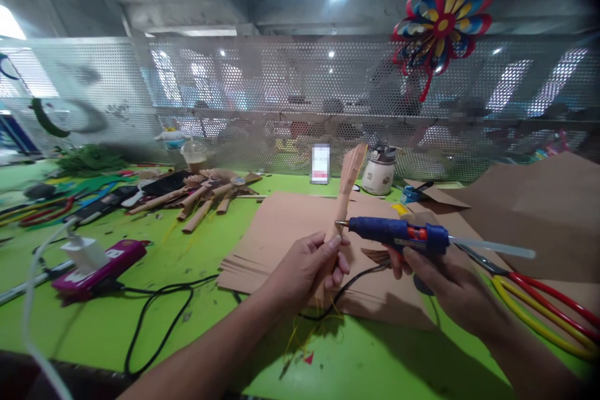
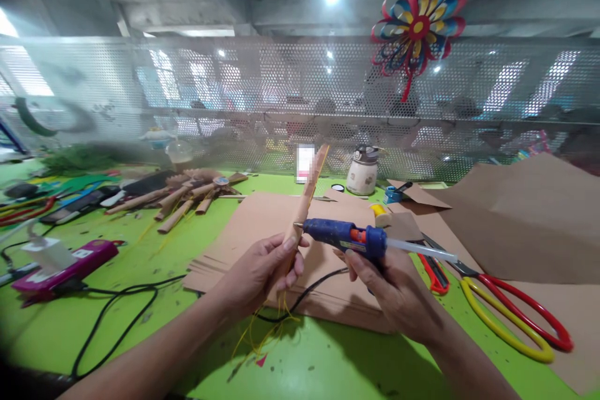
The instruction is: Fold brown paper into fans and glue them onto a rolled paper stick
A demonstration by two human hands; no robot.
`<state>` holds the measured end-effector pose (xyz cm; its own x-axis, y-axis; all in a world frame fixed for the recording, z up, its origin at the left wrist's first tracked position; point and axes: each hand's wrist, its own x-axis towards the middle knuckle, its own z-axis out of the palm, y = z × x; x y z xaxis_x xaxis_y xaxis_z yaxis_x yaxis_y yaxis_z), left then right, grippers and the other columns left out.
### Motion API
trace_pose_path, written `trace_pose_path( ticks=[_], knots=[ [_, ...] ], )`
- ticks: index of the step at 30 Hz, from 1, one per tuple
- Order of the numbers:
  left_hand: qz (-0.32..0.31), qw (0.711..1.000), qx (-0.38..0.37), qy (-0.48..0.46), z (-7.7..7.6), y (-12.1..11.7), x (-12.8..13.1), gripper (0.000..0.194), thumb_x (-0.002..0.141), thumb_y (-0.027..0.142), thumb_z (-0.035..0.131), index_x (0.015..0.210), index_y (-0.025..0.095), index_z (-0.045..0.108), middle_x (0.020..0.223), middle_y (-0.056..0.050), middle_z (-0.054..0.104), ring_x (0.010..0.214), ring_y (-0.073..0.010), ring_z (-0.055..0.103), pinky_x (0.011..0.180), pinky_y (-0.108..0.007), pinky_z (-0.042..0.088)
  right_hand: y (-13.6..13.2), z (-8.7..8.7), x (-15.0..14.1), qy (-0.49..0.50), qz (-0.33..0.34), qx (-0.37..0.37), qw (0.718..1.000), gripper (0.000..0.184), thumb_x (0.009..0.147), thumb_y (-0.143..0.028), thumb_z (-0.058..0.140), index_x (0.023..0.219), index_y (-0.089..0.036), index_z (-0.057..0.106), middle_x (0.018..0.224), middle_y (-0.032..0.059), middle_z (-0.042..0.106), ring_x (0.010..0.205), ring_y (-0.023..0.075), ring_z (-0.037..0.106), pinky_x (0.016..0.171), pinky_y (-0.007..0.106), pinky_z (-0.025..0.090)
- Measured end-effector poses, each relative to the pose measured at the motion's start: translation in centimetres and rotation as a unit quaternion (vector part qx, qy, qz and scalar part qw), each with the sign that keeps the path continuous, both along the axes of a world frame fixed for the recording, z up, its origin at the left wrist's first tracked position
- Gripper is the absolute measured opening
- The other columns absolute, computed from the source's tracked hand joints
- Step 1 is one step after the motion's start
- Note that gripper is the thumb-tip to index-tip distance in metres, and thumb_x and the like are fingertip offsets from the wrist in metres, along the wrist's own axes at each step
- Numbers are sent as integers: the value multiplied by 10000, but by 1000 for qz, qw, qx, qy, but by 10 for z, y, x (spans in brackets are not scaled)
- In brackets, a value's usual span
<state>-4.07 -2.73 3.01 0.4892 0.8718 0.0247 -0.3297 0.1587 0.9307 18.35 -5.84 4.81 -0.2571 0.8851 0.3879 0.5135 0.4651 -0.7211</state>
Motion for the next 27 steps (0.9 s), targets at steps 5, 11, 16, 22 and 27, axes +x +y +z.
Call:
trace_pose_path(
  ticks=[5, 11, 16, 22, 27],
  knots=[
    [6, 1000, -12, -1, 0, 0, 0, 303, 849, 411, 592, 934, 120, 592, 665, -30, 607, 497, -61, 492, 455, -177, 349, -1, 4, -1, -4, -7, 28, 1000, 373, 936, -425, 394, 729, -192, 599, 719, 50, 594, 684, 173, 541, 647, 294, 476],
    [-9, 1000, -11, -6, 1, 0, 0, 308, 845, 410, 595, 949, 121, 579, 661, -23, 605, 481, -55, 485, 448, -170, 346, -1, 2, -2, -9, -10, 9, 1000, 392, 935, -439, 396, 713, -184, 595, 741, 59, 595, 684, 172, 536, 604, 280, 462],
    [1, 1000, -10, -2, 3, 0, 0, 331, 846, 424, 589, 962, 114, 581, 666, -25, 598, 486, -60, 485, 441, -169, 343, -1, 2, 1, -5, -4, 18, 1000, 383, 943, -429, 388, 726, -191, 595, 734, 49, 580, 690, 170, 532, 605, 280, 464],
    [-2, 1000, -6, -2, 2, -1, 1, 319, 849, 424, 586, 940, 119, 584, 656, -30, 607, 476, -61, 480, 436, -175, 334, 1, -1, -2, 12, -5, -1, 1000, 397, 935, -458, 394, 723, -186, 591, 718, 39, 566, 670, 163, 521, 627, 280, 460],
    [-1, 1000, -9, -3, 2, 0, 1, 310, 852, 417, 585, 951, 123, 578, 648, -28, 607, 472, -60, 482, 439, -174, 332, 0, -1, 0, 3, -2, -1, 1000, 395, 934, -449, 399, 712, -182, 587, 735, 41, 572, 662, 156, 508, 607, 273, 439]
  ],
)
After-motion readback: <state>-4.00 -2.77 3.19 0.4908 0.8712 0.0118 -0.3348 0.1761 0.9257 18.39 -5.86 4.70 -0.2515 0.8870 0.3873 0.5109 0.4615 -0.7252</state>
